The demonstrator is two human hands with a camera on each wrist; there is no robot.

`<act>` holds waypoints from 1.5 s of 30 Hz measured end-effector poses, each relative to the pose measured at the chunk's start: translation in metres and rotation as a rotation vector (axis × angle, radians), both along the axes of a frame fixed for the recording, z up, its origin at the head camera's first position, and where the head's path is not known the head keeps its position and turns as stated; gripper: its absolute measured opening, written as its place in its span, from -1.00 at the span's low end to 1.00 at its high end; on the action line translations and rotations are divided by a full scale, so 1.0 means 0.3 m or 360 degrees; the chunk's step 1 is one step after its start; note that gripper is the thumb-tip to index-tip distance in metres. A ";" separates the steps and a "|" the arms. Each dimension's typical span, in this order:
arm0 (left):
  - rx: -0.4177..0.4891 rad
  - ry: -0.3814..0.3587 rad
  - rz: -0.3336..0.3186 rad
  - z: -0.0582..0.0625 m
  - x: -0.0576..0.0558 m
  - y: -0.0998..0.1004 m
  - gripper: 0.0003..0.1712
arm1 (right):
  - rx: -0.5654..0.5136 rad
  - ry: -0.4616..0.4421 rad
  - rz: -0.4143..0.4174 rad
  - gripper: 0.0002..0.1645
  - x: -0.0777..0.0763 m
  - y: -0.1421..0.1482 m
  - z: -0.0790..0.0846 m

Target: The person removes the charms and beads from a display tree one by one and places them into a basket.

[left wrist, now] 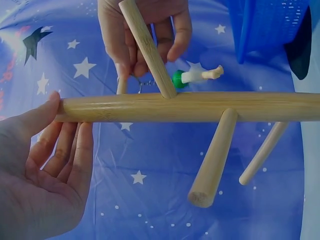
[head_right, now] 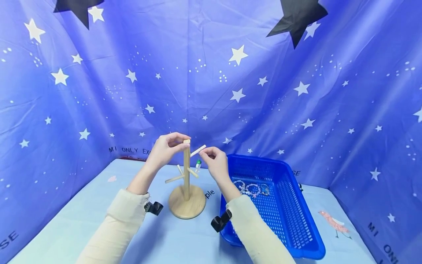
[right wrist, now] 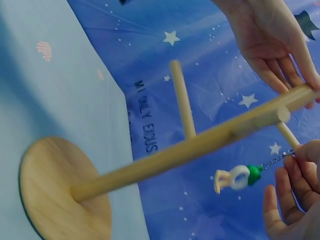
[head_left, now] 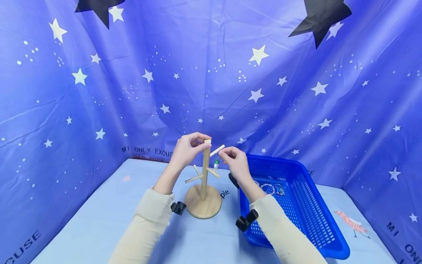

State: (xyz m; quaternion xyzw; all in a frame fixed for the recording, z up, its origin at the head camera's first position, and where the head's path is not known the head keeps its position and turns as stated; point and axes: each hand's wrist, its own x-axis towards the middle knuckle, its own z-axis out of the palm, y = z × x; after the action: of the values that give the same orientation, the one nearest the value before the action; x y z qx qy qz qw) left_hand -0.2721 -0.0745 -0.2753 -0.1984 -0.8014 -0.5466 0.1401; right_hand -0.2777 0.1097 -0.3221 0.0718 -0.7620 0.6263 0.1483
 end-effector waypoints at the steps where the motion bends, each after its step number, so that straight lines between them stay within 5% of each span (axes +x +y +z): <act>1: 0.0001 -0.0001 -0.0008 -0.002 0.001 0.002 -0.76 | -0.0008 0.0003 -0.0019 -0.81 -0.004 0.010 0.001; 14: -0.0031 -0.0017 -0.0027 0.008 -0.010 0.006 -0.74 | -0.0204 -0.0026 -0.0026 -0.87 -0.034 0.181 0.052; 25: -0.0018 -0.0018 0.0012 0.028 -0.021 -0.027 -0.75 | -0.0043 -0.0131 0.0089 -0.75 0.003 0.361 0.046; 45: -0.0038 -0.0038 -0.0042 -0.001 -0.018 -0.004 -0.74 | 0.0378 -0.0864 0.0896 -0.85 0.034 0.625 -0.146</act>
State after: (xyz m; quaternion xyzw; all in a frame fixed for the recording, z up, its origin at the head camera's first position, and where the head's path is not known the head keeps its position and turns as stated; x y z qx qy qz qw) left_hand -0.2776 -0.0758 -0.2757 -0.2039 -0.8067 -0.5413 0.1209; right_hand -0.2675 0.2972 -0.3660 0.1263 -0.7910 0.5463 -0.2446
